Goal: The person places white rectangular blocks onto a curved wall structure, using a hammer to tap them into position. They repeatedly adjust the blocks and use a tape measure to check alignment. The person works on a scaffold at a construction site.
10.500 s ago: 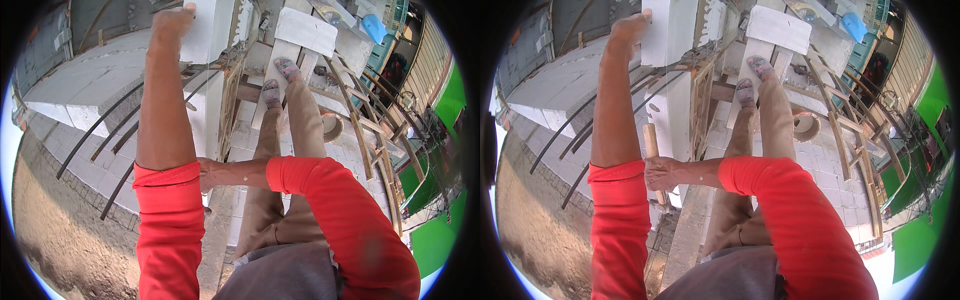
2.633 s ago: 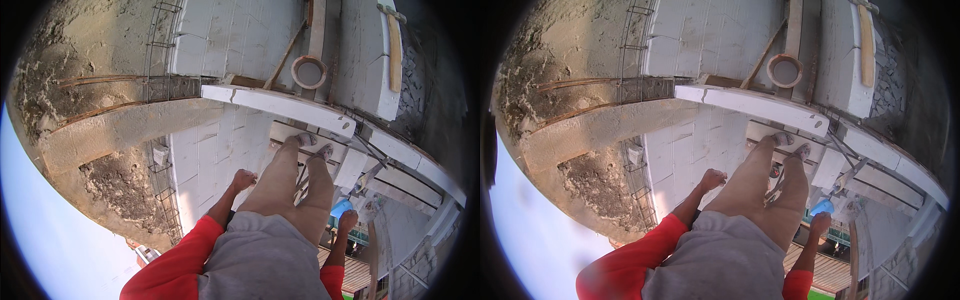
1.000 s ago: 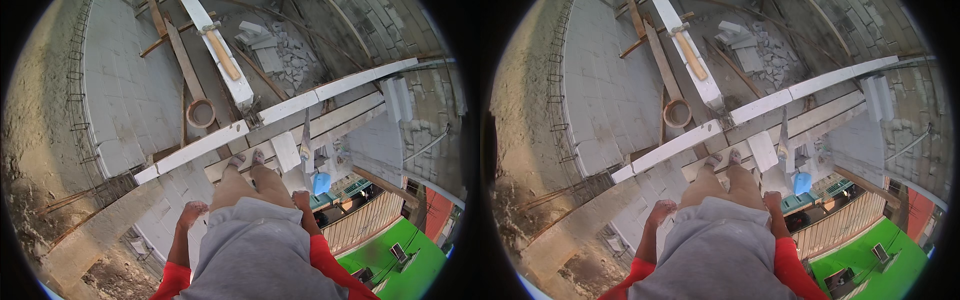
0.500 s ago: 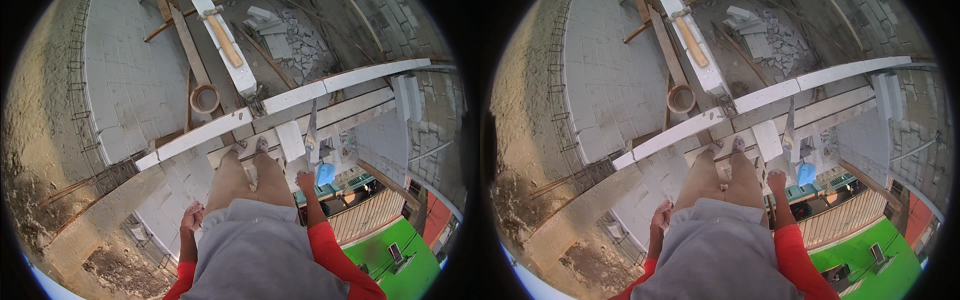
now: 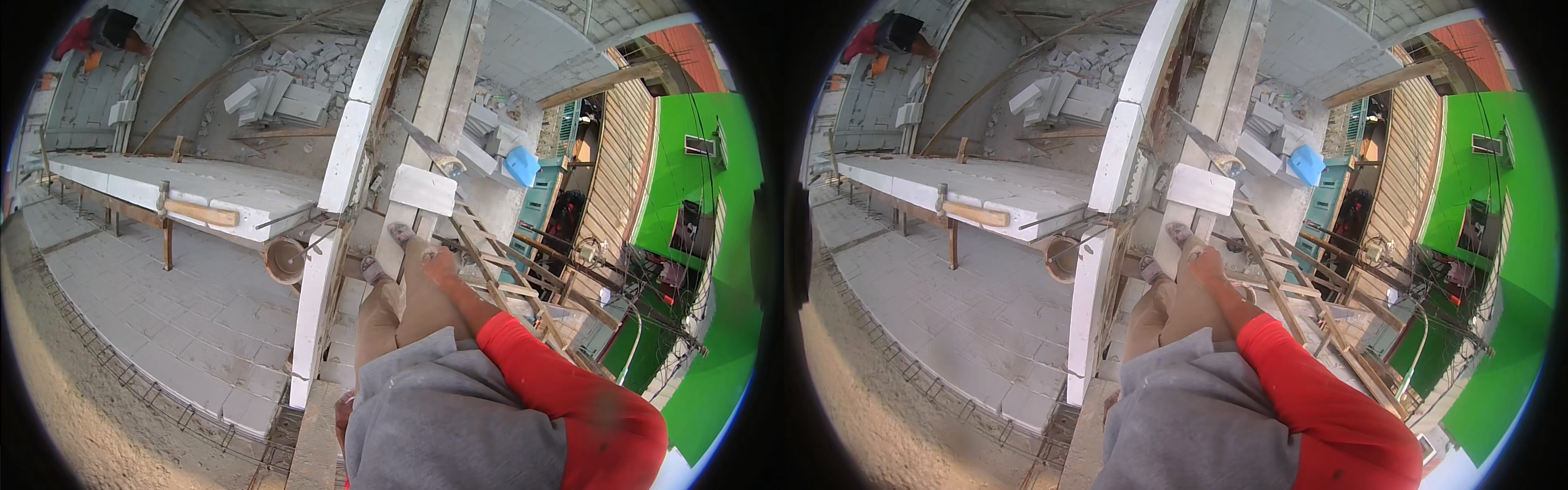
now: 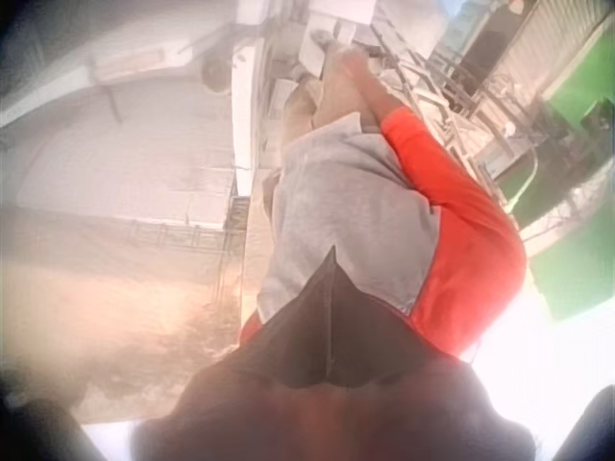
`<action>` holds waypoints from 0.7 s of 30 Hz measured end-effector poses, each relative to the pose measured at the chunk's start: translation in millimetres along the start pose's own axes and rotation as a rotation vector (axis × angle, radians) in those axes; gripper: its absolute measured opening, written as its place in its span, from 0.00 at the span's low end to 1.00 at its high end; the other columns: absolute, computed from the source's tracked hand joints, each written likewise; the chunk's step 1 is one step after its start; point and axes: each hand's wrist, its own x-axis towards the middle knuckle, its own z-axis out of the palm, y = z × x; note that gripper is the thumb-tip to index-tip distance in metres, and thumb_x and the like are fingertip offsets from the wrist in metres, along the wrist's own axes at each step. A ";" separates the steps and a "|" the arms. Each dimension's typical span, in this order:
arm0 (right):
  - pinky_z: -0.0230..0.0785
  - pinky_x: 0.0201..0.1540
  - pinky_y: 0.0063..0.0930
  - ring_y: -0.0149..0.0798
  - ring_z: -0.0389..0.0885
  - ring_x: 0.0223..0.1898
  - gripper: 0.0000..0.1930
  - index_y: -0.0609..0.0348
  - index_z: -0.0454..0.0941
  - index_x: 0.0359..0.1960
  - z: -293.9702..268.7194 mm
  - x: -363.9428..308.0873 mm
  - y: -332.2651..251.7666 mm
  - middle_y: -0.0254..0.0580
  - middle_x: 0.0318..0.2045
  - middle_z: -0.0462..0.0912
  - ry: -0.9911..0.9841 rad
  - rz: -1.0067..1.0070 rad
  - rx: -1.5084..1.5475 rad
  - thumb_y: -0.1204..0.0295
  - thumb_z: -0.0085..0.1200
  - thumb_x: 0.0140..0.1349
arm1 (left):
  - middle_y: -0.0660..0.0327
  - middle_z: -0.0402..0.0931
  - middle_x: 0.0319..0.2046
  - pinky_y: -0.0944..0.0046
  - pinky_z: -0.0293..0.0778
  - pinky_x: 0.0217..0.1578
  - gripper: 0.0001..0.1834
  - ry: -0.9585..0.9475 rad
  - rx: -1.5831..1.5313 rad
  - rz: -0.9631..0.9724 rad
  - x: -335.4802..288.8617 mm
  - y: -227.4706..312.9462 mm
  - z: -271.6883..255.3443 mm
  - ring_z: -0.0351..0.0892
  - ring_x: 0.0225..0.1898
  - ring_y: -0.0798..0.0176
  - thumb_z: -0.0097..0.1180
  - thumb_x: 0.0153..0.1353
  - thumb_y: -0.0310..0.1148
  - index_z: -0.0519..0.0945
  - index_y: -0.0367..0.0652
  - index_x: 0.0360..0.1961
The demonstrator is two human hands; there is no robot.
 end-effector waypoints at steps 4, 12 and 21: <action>0.80 0.49 0.44 0.59 0.86 0.43 0.13 0.63 0.87 0.40 1.4 0.1 28.9 0.62 0.40 0.87 -0.032 0.195 0.153 0.66 0.60 0.60 | 0.53 0.87 0.43 0.63 0.82 0.43 0.15 0.215 -0.358 -0.171 35.8 54.0 -70.2 0.88 0.42 0.60 0.56 0.70 0.26 0.81 0.33 0.55; 0.79 0.36 0.46 0.54 0.87 0.28 0.11 0.64 0.86 0.29 26.3 -123.1 184.1 0.58 0.25 0.87 0.123 0.359 0.076 0.68 0.58 0.60 | 0.61 0.83 0.33 0.71 0.72 0.26 0.21 0.480 -0.141 0.239 96.3 218.1 -142.5 0.73 0.24 0.72 0.60 0.68 0.25 0.79 0.38 0.62; 0.80 0.42 0.56 0.64 0.88 0.38 0.18 0.59 0.88 0.29 46.7 -245.9 305.2 0.60 0.34 0.88 -0.225 0.353 -0.299 0.59 0.53 0.65 | 0.48 0.72 0.66 0.52 0.70 0.64 0.45 0.523 -0.223 0.498 154.7 382.3 -134.0 0.75 0.65 0.49 0.62 0.72 0.54 0.62 0.32 0.76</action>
